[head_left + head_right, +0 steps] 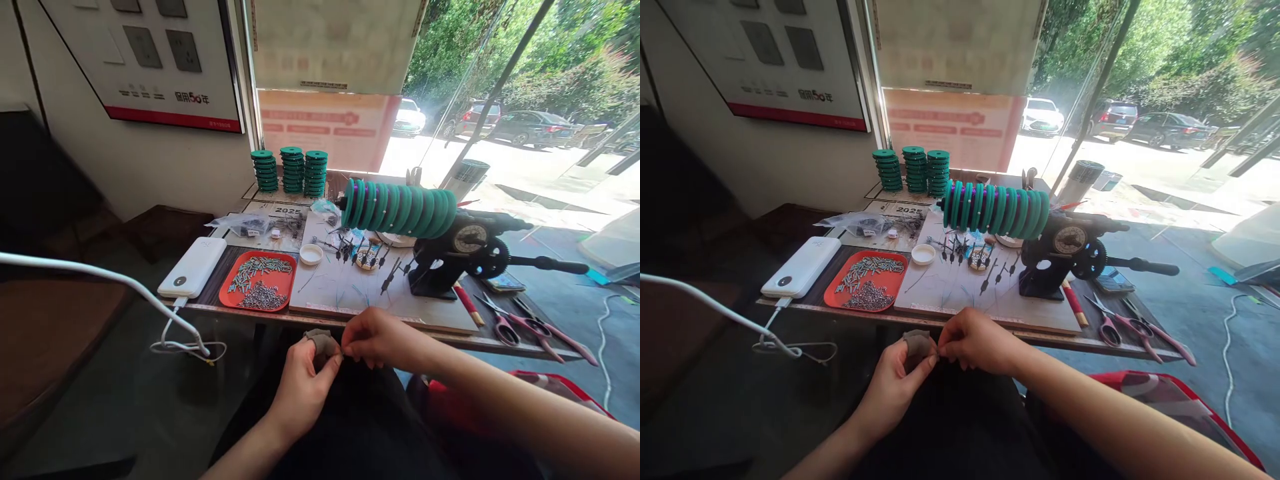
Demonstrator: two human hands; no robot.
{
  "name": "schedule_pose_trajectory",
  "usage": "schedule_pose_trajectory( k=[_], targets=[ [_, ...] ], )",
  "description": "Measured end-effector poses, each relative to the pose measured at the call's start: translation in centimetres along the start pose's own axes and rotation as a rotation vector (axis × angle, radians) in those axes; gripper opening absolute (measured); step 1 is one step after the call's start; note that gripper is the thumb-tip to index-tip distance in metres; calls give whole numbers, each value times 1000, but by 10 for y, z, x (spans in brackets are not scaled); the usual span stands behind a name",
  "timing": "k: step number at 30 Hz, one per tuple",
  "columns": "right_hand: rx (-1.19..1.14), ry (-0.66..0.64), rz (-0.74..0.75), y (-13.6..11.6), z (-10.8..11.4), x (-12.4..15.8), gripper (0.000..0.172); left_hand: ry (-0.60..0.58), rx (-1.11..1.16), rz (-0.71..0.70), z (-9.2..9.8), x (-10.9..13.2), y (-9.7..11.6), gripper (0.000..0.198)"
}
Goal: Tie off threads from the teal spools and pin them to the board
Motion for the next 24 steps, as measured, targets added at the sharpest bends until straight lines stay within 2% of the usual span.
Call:
schedule_pose_trajectory(
  k=[5,11,13,17,22,24],
  targets=[
    [8,11,7,1,-4,1,6,-17,65,36,-4,-2,-8,11],
    [319,262,69,-4,-7,8,9,-14,259,152,-11,-4,-21,11],
    [292,231,74,-2,-7,8,9,-12,295,185,-12,-4,-22,11],
    [115,56,48,5,-6,6,7,-17,291,197,-12,-4,-20,11],
    [201,125,76,0,-3,7,6,-16,274,189,-11,-3,-18,10],
    [152,90,55,1,-4,7,6,-20,273,189,-11,-3,-17,10]
  ],
)
Point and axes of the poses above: each hand's wrist, its own x-axis away from the middle knuckle, its own z-axis out of the back of the hand, y = z × x, the point moved 4 cm from there along -x, towards the middle knuckle, and after that the axes turned 3 degrees about -y, right-handed, at the moved point
